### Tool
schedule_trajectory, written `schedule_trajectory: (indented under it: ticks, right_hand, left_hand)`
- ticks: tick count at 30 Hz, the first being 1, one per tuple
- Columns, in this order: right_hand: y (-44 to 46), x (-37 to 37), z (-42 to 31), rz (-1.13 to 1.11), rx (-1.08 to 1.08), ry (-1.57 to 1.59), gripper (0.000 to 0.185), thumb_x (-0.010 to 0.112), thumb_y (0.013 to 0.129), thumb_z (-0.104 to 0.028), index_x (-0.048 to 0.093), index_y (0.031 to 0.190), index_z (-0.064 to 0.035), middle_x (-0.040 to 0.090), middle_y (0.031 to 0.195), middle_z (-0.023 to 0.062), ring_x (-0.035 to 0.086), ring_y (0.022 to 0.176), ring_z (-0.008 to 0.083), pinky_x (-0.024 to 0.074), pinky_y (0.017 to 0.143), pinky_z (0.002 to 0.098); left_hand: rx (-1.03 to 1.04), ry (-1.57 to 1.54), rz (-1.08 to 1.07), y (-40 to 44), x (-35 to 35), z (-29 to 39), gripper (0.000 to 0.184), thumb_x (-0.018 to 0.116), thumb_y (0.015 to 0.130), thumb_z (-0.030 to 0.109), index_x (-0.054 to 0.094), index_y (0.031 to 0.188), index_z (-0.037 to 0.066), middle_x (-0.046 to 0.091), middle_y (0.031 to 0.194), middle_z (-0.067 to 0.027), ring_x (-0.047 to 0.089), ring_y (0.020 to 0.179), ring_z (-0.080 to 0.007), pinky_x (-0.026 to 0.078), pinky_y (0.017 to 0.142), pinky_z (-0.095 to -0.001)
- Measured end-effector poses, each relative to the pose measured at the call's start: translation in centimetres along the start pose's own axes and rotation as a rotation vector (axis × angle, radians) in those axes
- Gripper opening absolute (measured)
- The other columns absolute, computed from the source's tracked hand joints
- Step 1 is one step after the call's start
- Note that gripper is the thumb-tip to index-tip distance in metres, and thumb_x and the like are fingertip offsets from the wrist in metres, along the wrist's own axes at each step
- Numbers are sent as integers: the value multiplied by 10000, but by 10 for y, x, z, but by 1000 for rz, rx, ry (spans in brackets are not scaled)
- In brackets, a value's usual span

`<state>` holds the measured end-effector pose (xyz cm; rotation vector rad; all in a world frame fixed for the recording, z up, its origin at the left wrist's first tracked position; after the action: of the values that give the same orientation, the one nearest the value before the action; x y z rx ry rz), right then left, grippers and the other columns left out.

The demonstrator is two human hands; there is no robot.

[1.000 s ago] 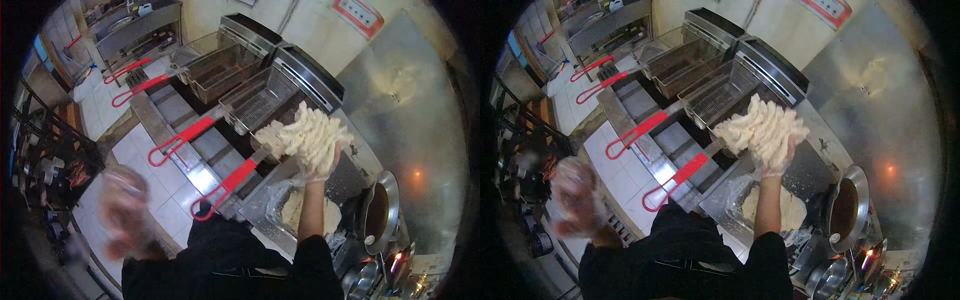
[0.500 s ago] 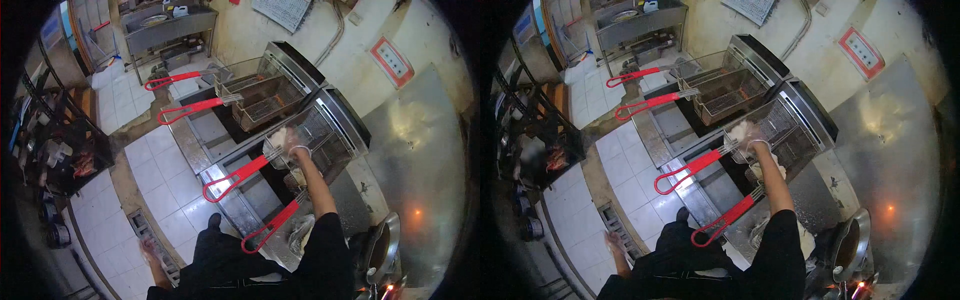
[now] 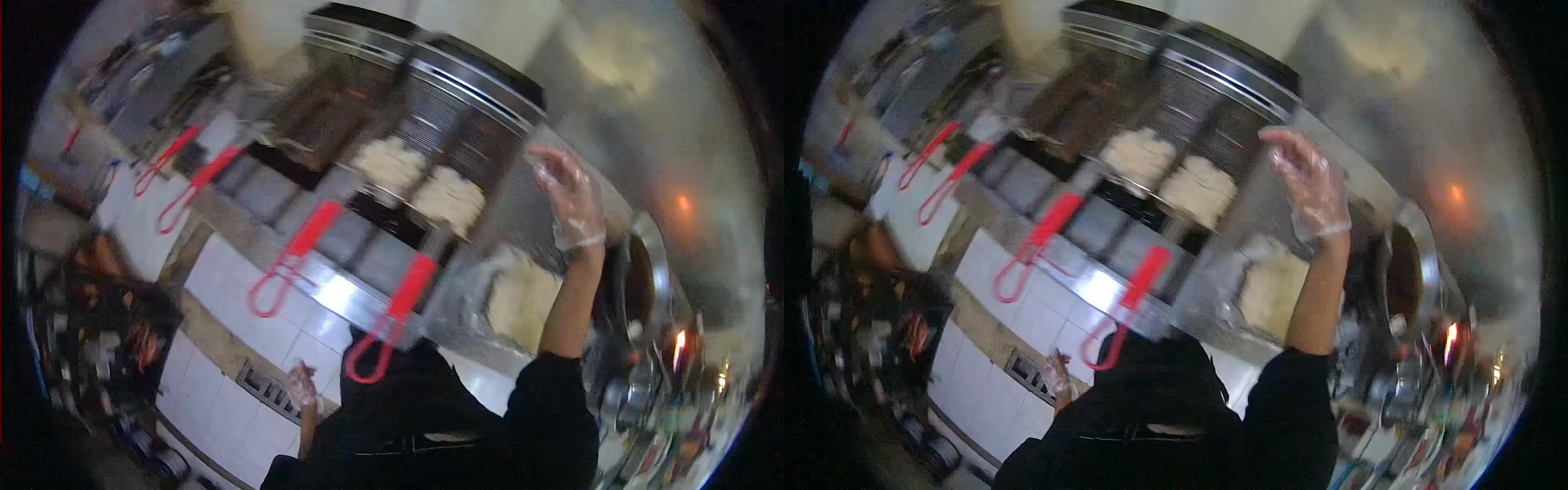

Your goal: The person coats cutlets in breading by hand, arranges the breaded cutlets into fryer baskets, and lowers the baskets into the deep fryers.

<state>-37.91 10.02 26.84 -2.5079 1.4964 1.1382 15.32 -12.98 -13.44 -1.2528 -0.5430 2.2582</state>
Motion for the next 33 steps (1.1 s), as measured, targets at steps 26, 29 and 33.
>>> schedule_trajectory:
  ticks: [26, 29, 33]
  right_hand:
    - [-332, -141, 331, -128, 1147, -629, 1077, 548, 766, -764, 330, 1451, 38, 388, 1475, 241, 388, 1375, 327, 326, 1127, 395]
    - [-328, -152, 332, -279, 1187, -517, 1084, 568, 754, -758, 318, 1461, 24, 369, 1487, 239, 384, 1376, 337, 322, 1131, 407]
    - [-336, -134, 325, -86, 970, -738, 934, 556, 831, -657, 335, 1446, 10, 382, 1478, 230, 400, 1357, 358, 330, 1119, 434]
  left_hand:
    - [980, 266, -382, -182, 375, 351, 786, 885, 638, 333, 519, 1239, -16, 671, 1069, -199, 659, 969, -336, 520, 871, -422]
    - [878, 382, -459, -219, 374, 358, 859, 900, 619, 307, 460, 1294, 9, 634, 1139, -202, 635, 1022, -321, 518, 878, -407]
    - [867, 359, -541, -241, 383, 354, 919, 896, 627, 308, 399, 1340, 12, 592, 1216, -206, 607, 1076, -315, 508, 895, -397]
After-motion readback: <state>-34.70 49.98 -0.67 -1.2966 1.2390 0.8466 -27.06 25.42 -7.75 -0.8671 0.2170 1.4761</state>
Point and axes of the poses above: each hand's wrist, its own y-axis towards the middle knuckle, its own x-axis out of the palm, z = x × y, the point moved 4 cm from there along y, towards the middle knuckle
